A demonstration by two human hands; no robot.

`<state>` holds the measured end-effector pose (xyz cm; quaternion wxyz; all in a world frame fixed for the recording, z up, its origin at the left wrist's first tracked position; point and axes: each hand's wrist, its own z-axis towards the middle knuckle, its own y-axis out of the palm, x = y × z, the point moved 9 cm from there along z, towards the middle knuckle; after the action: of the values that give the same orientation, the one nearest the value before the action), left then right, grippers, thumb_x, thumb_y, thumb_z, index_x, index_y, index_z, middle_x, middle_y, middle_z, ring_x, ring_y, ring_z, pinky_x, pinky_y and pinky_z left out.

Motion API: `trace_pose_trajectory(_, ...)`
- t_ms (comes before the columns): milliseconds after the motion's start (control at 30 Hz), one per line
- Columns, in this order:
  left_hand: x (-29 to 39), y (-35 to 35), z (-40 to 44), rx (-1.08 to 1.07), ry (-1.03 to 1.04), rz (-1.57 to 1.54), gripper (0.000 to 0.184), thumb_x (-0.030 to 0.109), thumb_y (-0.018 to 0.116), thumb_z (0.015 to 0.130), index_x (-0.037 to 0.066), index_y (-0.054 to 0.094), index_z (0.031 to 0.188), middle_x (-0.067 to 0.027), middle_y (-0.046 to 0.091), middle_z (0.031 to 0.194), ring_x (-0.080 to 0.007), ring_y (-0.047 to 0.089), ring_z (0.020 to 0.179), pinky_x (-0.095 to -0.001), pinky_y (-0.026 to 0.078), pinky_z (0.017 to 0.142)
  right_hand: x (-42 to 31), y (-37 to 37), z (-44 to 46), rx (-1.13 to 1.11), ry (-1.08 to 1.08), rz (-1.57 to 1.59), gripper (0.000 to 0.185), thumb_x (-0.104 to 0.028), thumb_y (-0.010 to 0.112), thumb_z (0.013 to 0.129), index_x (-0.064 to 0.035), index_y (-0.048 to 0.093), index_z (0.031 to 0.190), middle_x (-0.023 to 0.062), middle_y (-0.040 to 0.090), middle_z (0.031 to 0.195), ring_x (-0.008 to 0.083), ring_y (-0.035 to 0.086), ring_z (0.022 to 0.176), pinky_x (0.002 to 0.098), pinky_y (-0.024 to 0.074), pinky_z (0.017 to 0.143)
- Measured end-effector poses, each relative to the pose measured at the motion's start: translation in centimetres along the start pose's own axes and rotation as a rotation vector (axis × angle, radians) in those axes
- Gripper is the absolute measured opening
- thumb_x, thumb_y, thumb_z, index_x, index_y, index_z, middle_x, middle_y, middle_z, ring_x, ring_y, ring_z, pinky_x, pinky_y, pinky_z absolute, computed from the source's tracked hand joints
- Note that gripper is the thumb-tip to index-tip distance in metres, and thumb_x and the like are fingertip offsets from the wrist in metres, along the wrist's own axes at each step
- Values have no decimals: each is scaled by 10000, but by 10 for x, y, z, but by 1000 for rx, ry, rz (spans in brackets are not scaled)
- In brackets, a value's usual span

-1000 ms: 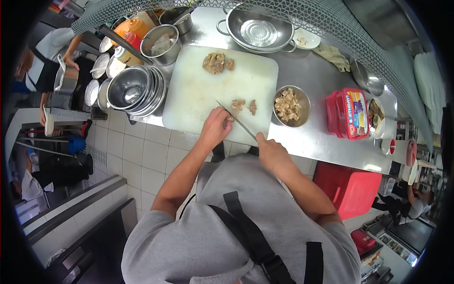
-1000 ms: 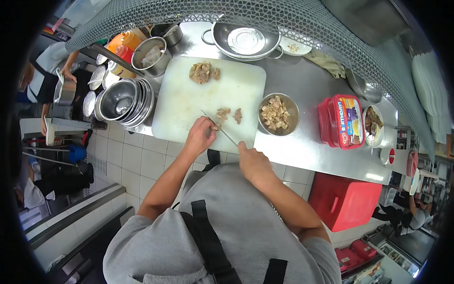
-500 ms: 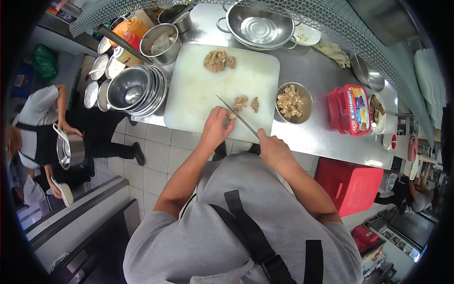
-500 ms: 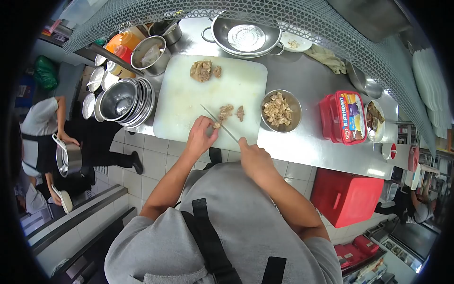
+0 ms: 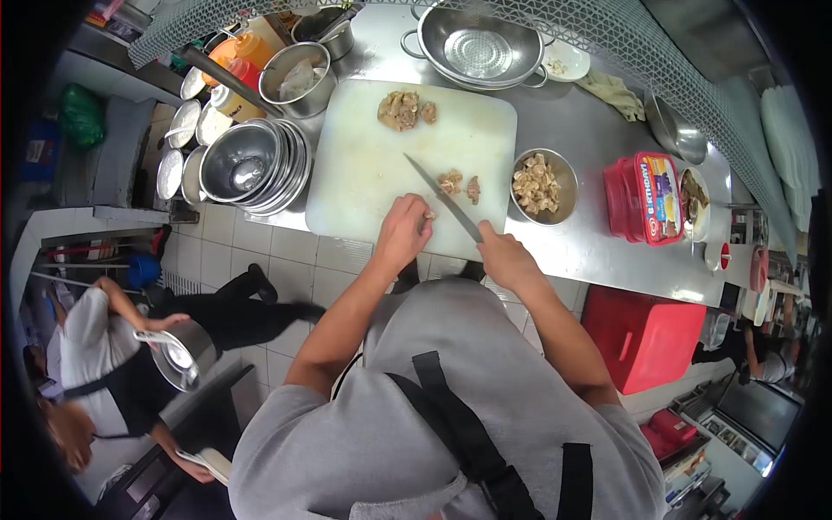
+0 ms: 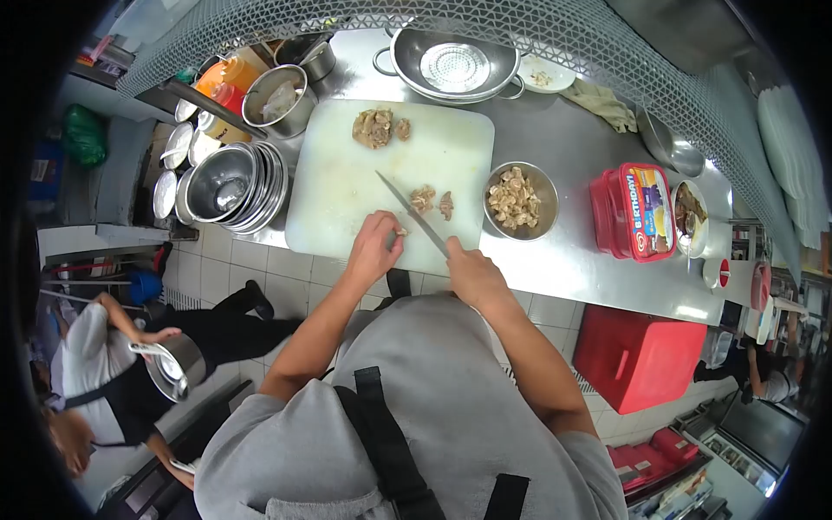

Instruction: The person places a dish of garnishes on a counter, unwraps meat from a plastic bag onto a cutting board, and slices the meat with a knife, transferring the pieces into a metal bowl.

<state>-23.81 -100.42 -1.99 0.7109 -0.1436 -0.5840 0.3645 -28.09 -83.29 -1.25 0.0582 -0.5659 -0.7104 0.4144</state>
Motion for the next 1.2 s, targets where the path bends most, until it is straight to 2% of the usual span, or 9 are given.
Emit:
trace_pose_trajectory(167,-11,12,21,-33,-61,-10,243,-47,673,761,8,592,984,-155,591,1023,-352,597,949,-423,507,819,37,-14,-22,165,111,181,279,-217,489,997,-51,401,1205,298,643,1003,492,618,968,567,477,839)
trace_pose_trajectory(333,-8,26,51,-64,-269,5,449,119,723,792,52,568,1208,-201,496,1166,-371,593,998,-447,516,856,89,26,-24,61,174,674,305,-213,538,988,-31,437,1211,171,649,768,267,652,604,394,528,551)
trace_pose_trajectory(400,6,35,59,-171,-275,62,527,201,738,795,69,545,1267,-209,482,1203,-384,594,1015,-451,516,880,90,40,-19,56,90,855,300,-227,545,988,-19,451,1184,100,609,683,154,552,471,299,471,441)
trace_pose_trajectory(500,9,55,61,-268,-267,105,595,261,755,796,87,533,1321,-218,473,1238,-397,592,1037,-451,516,906,78,45,-8,22,14,837,301,-240,538,992,-12,444,1166,82,602,665,153,540,474,304,477,456)
trace_pose_trajectory(867,13,53,75,-18,-269,-110,440,148,755,796,53,600,1198,-189,571,1077,-363,604,996,-415,511,879,50,-4,-22,7,50,601,293,-228,502,996,-26,398,1182,224,653,747,291,652,526,421,531,575)
trace_pose_trajectory(967,46,78,101,-39,-252,-299,422,165,757,805,53,609,1185,-190,586,1063,-347,615,977,-405,520,848,73,-28,-55,91,117,527,302,-221,508,990,-32,397,1198,280,657,845,383,680,670,494,535,687)
trace_pose_trajectory(1033,69,99,118,-78,-197,-349,388,178,749,819,51,624,1164,-181,606,1053,-330,636,946,-397,530,820,100,-45,-78,355,148,310,313,-213,513,983,-32,399,1211,331,642,945,471,655,878,555,497,814)
trace_pose_trajectory(1167,73,119,133,-282,-210,-144,381,146,693,854,83,637,1226,-155,658,1109,-329,674,907,-402,536,852,140,-54,-111,359,338,361,319,-200,519,976,-33,398,1219,354,629,988,514,596,1019,582,456,880)
trace_pose_trajectory(1200,72,106,136,-312,-326,-154,400,86,644,862,101,638,1262,-156,620,1248,-352,634,1053,-405,516,919,149,-52,-113,373,340,390,317,-197,522,974,-34,400,1218,355,631,980,516,596,1012,580,459,876)
